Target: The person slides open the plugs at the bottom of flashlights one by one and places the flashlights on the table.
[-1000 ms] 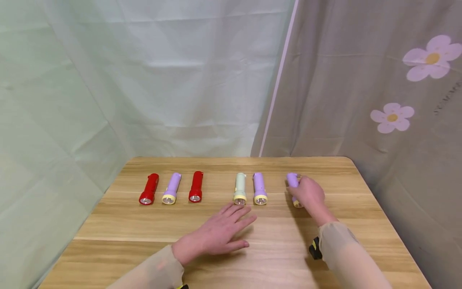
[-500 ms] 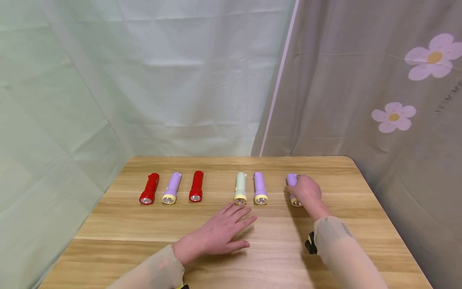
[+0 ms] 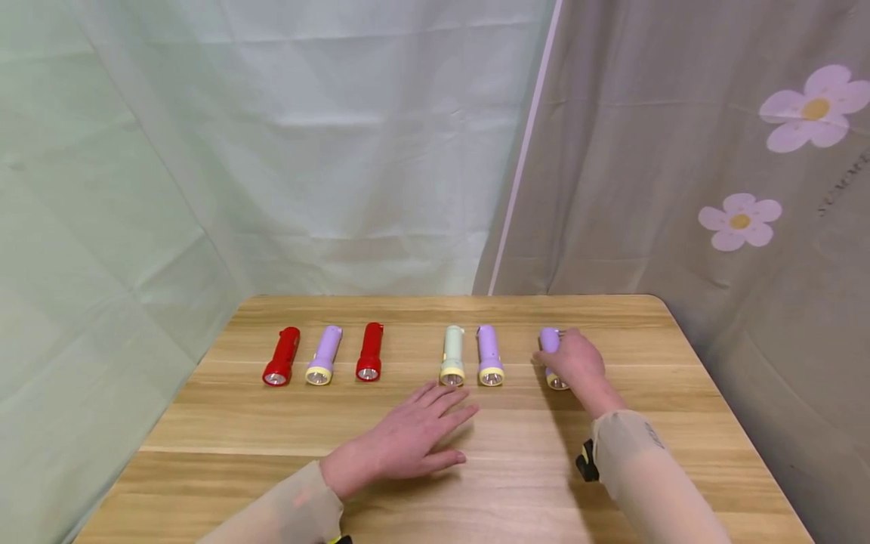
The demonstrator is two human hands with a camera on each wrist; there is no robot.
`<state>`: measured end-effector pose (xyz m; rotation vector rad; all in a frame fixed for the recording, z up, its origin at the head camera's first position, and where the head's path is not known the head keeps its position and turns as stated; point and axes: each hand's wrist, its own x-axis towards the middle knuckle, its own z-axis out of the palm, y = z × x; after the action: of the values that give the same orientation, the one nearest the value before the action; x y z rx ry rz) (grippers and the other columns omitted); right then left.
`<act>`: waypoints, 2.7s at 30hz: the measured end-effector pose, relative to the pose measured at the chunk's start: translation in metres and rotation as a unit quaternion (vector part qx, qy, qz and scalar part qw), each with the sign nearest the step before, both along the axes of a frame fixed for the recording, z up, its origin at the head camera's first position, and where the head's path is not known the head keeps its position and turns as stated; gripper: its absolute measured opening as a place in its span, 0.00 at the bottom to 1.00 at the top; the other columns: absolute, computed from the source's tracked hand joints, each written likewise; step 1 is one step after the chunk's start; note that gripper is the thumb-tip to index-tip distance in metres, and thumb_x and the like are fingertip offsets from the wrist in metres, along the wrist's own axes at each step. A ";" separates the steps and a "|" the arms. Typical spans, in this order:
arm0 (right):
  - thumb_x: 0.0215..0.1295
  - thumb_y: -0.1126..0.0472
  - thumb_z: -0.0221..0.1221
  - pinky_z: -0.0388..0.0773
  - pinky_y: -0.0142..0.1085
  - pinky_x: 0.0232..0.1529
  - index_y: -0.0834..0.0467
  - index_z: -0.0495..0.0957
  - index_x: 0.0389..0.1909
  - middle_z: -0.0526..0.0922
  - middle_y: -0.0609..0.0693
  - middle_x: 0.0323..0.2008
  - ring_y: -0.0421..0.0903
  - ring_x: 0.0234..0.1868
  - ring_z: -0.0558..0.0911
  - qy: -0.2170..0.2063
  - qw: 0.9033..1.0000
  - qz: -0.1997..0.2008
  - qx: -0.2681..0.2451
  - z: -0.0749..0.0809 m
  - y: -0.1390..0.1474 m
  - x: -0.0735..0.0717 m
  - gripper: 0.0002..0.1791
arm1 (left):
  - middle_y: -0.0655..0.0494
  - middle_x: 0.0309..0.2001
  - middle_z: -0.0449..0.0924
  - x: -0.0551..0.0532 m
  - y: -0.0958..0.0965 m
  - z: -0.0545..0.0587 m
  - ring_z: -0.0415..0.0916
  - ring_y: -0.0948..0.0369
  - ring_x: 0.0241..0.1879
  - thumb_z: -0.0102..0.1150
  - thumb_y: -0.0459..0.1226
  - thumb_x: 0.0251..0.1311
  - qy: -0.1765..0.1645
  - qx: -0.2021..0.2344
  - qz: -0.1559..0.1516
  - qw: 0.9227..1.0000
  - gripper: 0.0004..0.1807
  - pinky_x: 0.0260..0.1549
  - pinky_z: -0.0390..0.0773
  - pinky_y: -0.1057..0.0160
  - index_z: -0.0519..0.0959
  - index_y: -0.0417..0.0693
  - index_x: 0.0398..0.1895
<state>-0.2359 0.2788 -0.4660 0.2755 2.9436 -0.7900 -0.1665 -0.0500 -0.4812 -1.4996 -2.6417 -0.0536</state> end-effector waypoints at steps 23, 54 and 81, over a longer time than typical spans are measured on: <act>0.69 0.38 0.59 0.79 0.60 0.47 0.70 0.73 0.64 0.82 0.67 0.55 0.66 0.53 0.81 0.103 0.989 0.082 0.070 0.032 -0.039 0.002 0.40 | 0.50 0.77 0.60 -0.031 -0.033 0.021 0.57 0.48 0.75 0.48 0.62 0.72 -0.041 0.075 0.148 0.985 0.40 0.73 0.54 0.41 0.59 0.55 0.80; 0.65 0.36 0.59 0.73 0.43 0.28 0.56 0.75 0.30 0.79 0.55 0.30 0.52 0.29 0.77 -0.045 0.997 0.039 0.051 0.011 -0.096 -0.024 0.25 | 0.49 0.79 0.56 -0.049 -0.036 0.008 0.53 0.47 0.77 0.40 0.65 0.74 -0.079 0.047 0.201 0.975 0.40 0.74 0.51 0.42 0.56 0.56 0.81; 0.72 0.49 0.58 0.81 0.45 0.40 0.71 0.73 0.63 0.85 0.65 0.47 0.54 0.41 0.83 0.055 0.989 0.075 -0.117 0.010 -0.080 -0.010 0.31 | 0.49 0.78 0.57 -0.038 -0.030 0.011 0.55 0.47 0.76 0.44 0.63 0.74 -0.076 0.059 0.181 0.979 0.39 0.73 0.52 0.43 0.58 0.55 0.81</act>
<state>-0.2462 0.1989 -0.4560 -0.0076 2.8863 -1.1480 -0.2042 -0.0796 -0.4699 -0.9960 -2.9277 -0.3011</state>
